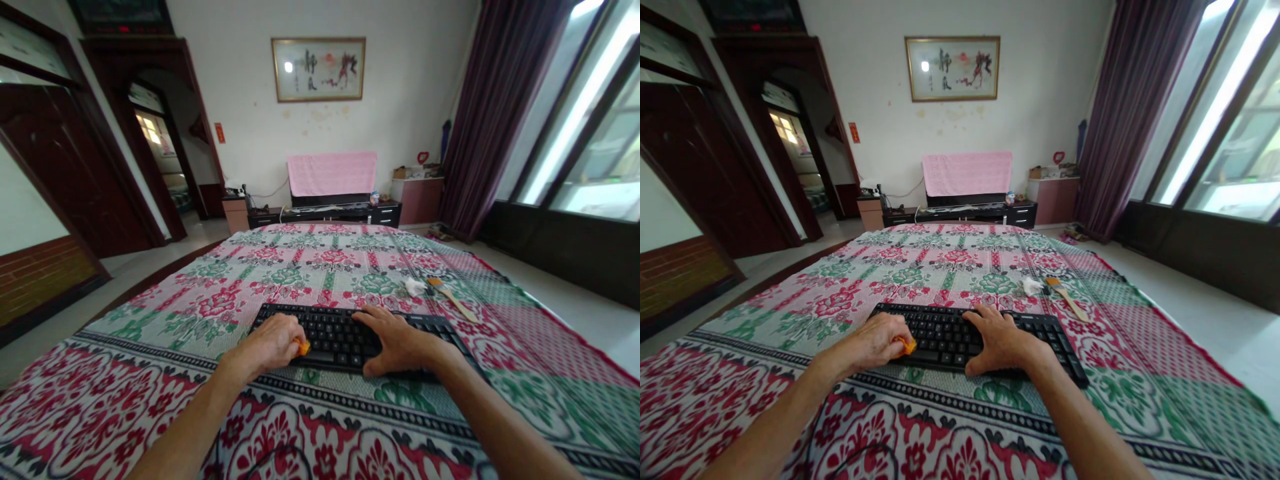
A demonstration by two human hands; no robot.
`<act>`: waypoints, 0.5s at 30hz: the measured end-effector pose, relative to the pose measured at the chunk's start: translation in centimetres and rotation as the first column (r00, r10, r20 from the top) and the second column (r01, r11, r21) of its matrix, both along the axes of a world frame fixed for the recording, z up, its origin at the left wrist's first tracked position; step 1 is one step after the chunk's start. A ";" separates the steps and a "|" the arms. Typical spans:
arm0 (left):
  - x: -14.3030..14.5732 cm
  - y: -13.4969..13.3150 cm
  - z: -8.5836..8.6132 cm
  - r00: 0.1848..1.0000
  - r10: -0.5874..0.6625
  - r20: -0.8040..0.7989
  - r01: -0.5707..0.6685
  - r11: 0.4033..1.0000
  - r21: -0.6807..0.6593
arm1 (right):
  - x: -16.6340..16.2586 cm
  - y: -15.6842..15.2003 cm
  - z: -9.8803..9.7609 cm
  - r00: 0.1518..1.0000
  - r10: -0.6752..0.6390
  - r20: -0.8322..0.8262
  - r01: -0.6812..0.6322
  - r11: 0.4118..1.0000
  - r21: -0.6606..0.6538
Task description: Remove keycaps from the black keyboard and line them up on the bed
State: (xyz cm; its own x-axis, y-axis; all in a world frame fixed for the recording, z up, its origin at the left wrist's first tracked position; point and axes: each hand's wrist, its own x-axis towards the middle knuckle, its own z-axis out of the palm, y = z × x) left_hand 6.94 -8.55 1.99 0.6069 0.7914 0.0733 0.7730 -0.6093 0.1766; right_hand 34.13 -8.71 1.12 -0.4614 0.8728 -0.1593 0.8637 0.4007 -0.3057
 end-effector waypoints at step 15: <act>0.8 0.1 -0.2 0.999 -0.045 0.004 0.044 0.998 0.040 | 0.0 0.0 0.0 1.000 0.005 -0.004 -0.005 1.000 0.019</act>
State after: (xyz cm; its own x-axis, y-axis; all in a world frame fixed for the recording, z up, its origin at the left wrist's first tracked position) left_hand 7.78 -8.44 1.81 0.6411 0.7599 0.1073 0.7442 -0.6497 0.1550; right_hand 34.14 -8.74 1.13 -0.4661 0.8734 -0.1412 0.8606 0.4104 -0.3016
